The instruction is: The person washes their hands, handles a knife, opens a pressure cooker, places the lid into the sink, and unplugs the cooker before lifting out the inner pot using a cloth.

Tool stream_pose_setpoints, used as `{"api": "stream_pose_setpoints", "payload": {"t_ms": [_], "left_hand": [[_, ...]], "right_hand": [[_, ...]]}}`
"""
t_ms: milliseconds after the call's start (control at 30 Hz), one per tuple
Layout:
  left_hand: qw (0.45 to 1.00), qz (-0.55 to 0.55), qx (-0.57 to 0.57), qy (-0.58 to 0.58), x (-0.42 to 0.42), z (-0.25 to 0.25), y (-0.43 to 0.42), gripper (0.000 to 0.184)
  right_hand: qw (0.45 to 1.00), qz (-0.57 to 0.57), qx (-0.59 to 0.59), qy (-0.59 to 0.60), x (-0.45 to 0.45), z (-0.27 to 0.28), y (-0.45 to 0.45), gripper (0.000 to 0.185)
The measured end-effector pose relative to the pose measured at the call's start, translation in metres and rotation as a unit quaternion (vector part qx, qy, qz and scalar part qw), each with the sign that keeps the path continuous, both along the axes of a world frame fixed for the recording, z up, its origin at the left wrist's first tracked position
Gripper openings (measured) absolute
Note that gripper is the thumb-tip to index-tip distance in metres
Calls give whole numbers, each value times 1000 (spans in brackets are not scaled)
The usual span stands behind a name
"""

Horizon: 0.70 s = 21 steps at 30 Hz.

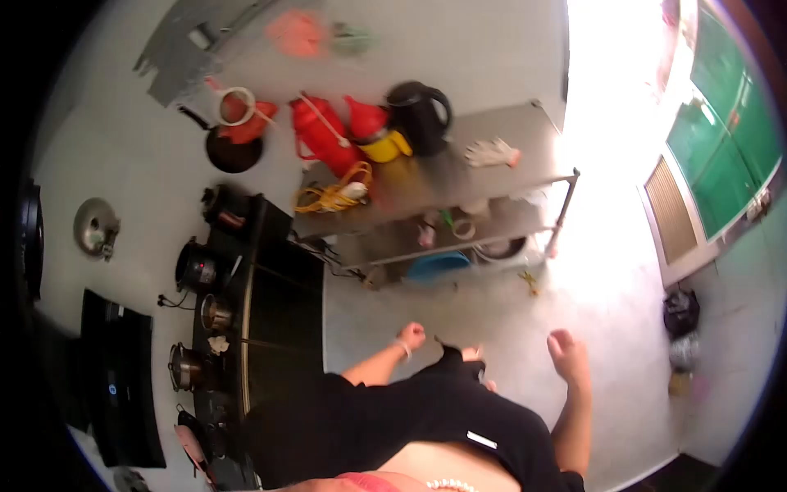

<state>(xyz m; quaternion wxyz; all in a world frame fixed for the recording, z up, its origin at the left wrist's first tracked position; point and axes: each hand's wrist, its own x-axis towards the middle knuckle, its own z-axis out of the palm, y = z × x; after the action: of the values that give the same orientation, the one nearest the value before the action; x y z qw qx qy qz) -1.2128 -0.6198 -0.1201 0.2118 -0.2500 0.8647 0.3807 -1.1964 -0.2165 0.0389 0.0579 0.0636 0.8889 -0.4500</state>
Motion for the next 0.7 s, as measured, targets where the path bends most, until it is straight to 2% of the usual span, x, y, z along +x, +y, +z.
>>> {"api": "stream_pose_setpoints", "payload": {"t_ms": [33,67,100,133,167,233,300,367,433,500,567,667,700], "left_hand": [[998,-28,-9,48,-18,-48,5,19],[995,-45,-6,86,-36,-67,11,18],[994,-103,-31,12,-60,0,44,18],[997,-69,10,38,-77,-38,47,20],[997,-64,4,39,-94,-41,60,20],[996,-39,57,54,-132,-41,97,18],[995,-19,97,7,-175,-26,142,18],[990,-34,136,-2,-227,-19,194,19],[980,-82,180,25,-277,-15,256,22],[937,-230,238,111,-332,39,352,20],[893,-312,285,155,-380,61,412,22],[901,-328,258,118,-446,90,486,23],[902,-324,250,137,-464,83,499,22]], "right_hand": [[989,-41,-136,-27,-11,9,19,17],[975,-59,-214,-15,-20,25,34,16],[941,-94,-323,16,-31,54,47,14],[872,-111,-473,60,-41,74,68,13],[777,-121,-606,121,-55,88,86,13],[653,21,-728,206,-76,154,125,14],[607,200,-728,247,-108,210,152,15],[568,328,-726,206,-142,264,165,15],[560,363,-723,180,-166,292,178,12],[547,377,-723,188,-188,302,204,10],[528,392,-728,193,-226,310,230,8],[510,406,-736,184,-299,296,289,7],[504,406,-740,183,-320,288,310,7]]}}
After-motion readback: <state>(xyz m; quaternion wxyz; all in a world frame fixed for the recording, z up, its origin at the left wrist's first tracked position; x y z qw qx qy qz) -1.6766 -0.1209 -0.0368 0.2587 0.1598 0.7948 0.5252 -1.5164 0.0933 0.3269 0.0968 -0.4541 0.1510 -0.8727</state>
